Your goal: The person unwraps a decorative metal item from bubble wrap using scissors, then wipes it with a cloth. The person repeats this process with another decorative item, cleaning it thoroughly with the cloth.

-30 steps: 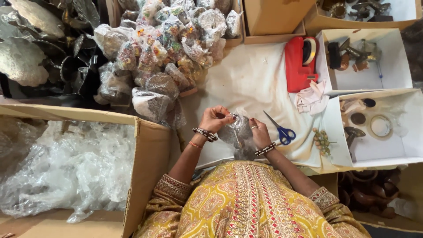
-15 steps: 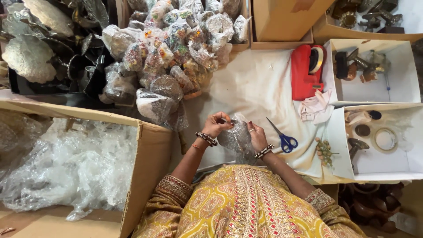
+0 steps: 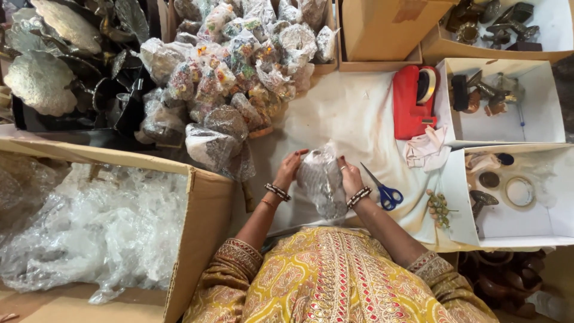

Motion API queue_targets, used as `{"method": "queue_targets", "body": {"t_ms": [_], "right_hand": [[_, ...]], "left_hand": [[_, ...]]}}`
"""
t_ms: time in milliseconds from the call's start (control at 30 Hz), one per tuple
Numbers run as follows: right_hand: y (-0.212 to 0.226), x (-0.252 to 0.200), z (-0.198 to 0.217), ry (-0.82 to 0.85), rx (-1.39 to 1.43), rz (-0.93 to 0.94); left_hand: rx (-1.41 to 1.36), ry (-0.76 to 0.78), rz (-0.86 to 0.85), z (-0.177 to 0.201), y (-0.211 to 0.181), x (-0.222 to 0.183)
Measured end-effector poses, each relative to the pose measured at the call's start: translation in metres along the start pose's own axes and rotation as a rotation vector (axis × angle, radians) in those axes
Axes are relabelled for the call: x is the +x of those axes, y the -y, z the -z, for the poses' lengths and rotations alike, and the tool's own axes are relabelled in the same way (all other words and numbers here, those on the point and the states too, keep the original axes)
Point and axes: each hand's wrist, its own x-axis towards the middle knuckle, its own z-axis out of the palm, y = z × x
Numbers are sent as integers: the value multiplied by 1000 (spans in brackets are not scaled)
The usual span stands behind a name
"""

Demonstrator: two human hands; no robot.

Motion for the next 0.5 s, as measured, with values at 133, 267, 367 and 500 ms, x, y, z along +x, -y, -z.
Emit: {"method": "queue_targets", "body": {"t_ms": [133,267,367,500], "right_hand": [[18,30,6,-159,-19,-43],[40,73,5,-226,33,-26],[48,118,8,-279,14,11],[91,136,-17,-495,-322,-129]], "left_hand": [[429,-206,-137,12,-32,-10],[1157,-226,-405,13,-44,-14],[1367,-189,-415,13,-29,-11],[1461,-215,-427,18,-10,-7]]}}
